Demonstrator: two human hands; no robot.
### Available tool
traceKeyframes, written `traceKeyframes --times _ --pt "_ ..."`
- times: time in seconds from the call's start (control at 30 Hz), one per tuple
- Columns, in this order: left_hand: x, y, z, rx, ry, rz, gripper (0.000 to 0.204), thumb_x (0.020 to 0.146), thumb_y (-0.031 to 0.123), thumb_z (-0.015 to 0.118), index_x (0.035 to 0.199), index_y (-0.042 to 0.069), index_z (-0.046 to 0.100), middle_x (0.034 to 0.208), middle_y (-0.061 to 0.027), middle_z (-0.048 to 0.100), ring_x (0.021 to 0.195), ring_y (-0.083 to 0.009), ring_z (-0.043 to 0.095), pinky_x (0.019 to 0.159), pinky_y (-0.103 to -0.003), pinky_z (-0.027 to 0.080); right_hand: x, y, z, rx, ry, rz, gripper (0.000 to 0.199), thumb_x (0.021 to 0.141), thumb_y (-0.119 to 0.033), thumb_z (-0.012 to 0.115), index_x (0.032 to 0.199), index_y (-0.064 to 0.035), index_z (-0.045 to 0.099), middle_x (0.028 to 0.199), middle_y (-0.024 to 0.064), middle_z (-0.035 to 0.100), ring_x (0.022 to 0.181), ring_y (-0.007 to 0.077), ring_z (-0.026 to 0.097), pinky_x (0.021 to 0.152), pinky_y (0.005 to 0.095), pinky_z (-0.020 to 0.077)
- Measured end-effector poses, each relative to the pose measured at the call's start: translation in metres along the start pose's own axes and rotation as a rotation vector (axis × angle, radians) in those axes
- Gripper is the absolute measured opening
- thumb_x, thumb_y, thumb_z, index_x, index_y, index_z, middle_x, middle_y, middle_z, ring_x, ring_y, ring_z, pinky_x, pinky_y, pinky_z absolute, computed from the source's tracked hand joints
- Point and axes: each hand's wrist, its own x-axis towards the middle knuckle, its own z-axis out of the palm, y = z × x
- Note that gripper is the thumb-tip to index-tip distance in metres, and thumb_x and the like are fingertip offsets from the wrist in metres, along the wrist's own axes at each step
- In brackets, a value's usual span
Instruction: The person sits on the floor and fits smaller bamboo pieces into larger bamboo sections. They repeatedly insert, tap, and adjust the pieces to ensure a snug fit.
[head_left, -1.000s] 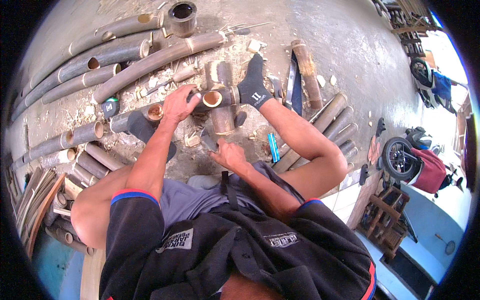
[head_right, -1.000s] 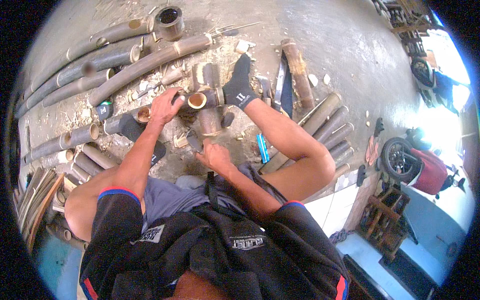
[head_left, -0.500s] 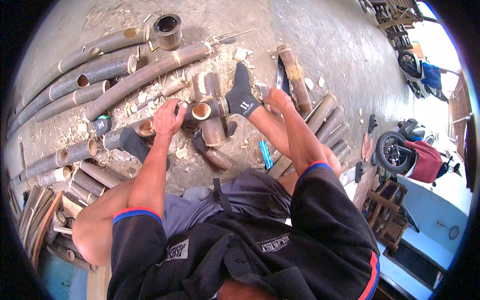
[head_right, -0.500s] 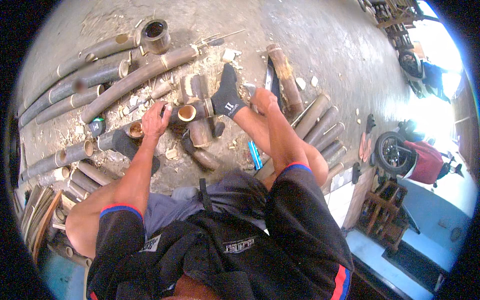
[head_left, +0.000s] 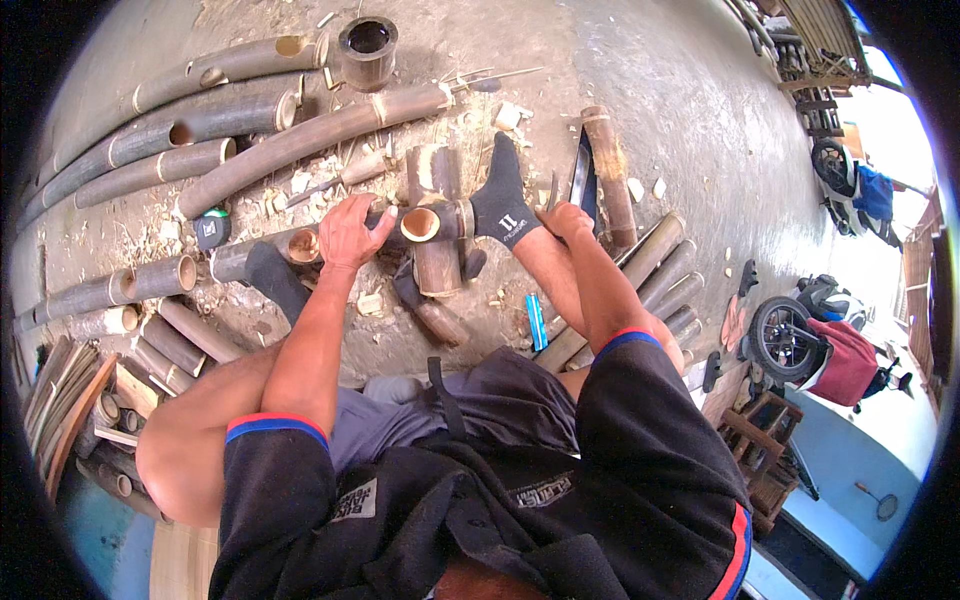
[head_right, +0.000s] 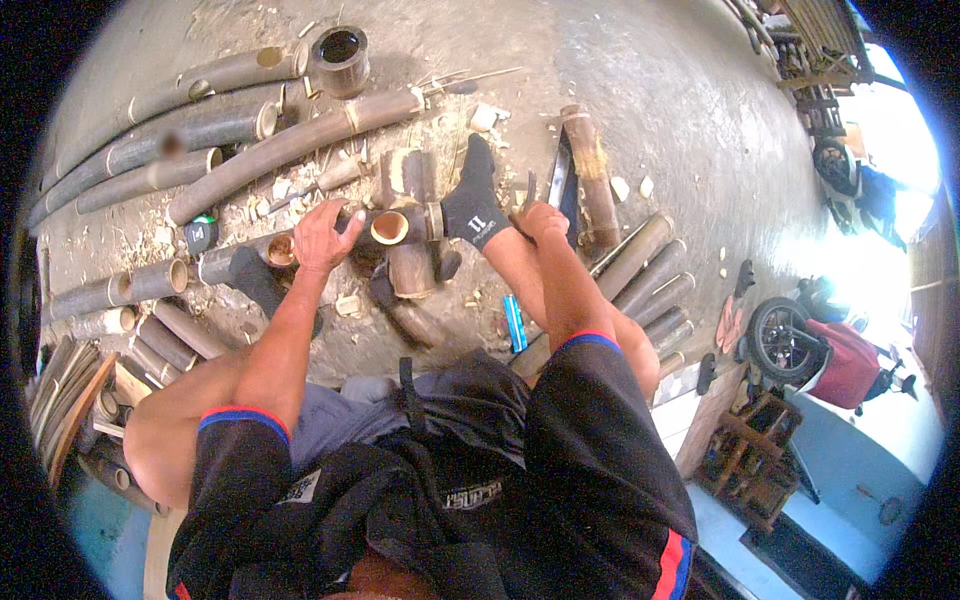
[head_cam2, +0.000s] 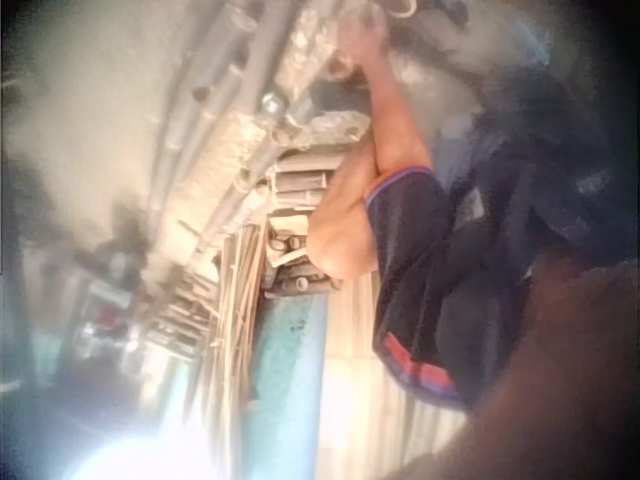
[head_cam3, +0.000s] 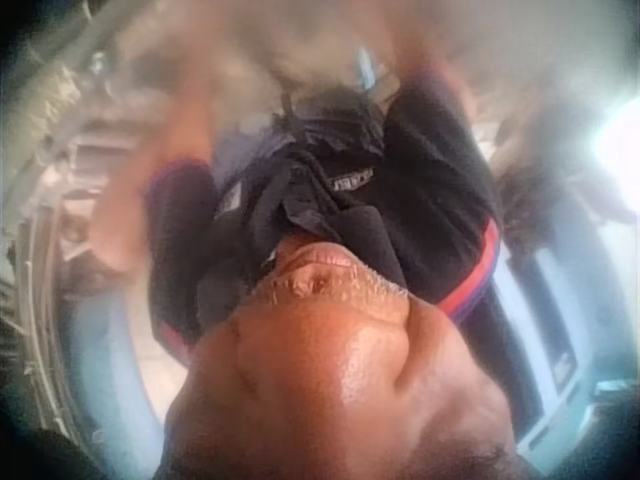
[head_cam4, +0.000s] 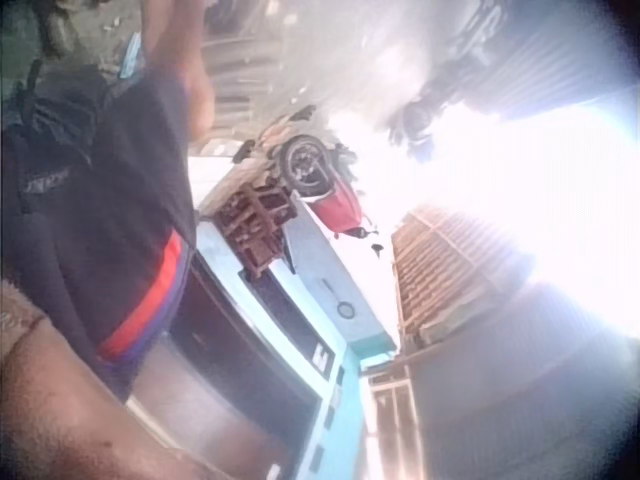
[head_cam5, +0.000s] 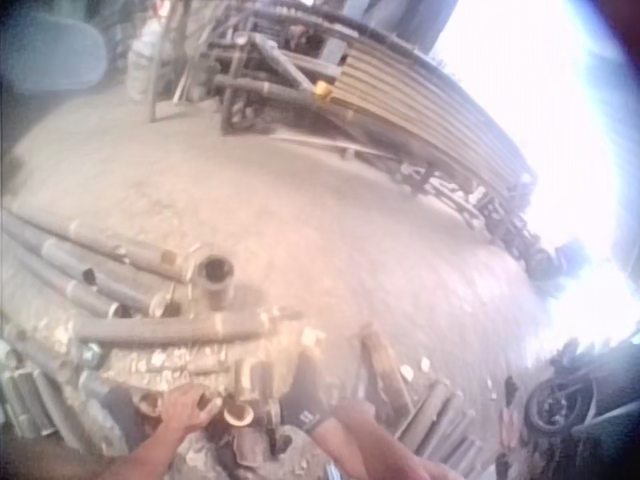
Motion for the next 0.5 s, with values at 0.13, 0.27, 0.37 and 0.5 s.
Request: traceKeyframes --times 0.13,0.27,0.37,0.5 --pt "0.002 0.006 0.001 -0.049 0.028 0.013 0.035 0.085 0.042 0.075 0.099 0.010 0.073 0.096 -0.0105 0.073 0.086 -0.0325 0.070 0.077 -0.042 0.057 0.034 0.018 0.023 0.084 -0.099 -0.043 0.053 0.096 -0.044 0.052 0.127 -0.0041 0.070 0.140 0.0178 0.064 0.133 0.0367 0.059 0.108 0.0438 0.0473" --pt "0.000 0.003 0.001 -0.026 0.007 -0.015 0.036 0.085 0.042 0.075 0.100 0.010 0.073 0.096 -0.0103 0.073 0.087 -0.0327 0.070 0.078 -0.043 0.057 0.057 0.021 0.037 0.019 -0.077 -0.088 0.056 0.095 -0.046 0.055 0.125 -0.0018 0.070 0.137 0.0247 0.063 0.127 0.0381 0.062 0.108 0.0473 0.0473" --pt "0.009 0.023 0.016 -0.098 -0.033 0.021 0.038 0.086 0.044 0.073 0.103 0.010 0.072 0.095 -0.0104 0.073 0.088 -0.0331 0.070 0.080 -0.044 0.056 0.066 0.090 0.044 -0.341 0.136 -0.271 0.049 0.097 -0.038 0.056 0.116 0.0059 0.067 0.114 0.0373 0.066 0.109 0.0477 0.068 0.097 0.0514 0.0538" --pt "0.004 0.000 0.002 -0.100 0.015 -0.030 0.043 0.086 0.042 0.075 0.115 0.011 0.070 0.112 -0.0117 0.070 0.104 -0.0324 0.067 0.091 -0.044 0.054 -0.002 0.019 -0.026 0.395 0.608 -0.192 0.043 0.098 -0.030 0.058 0.118 0.0078 0.060 0.101 0.0329 0.069 0.093 0.0433 0.072 0.079 0.0495 0.0596"
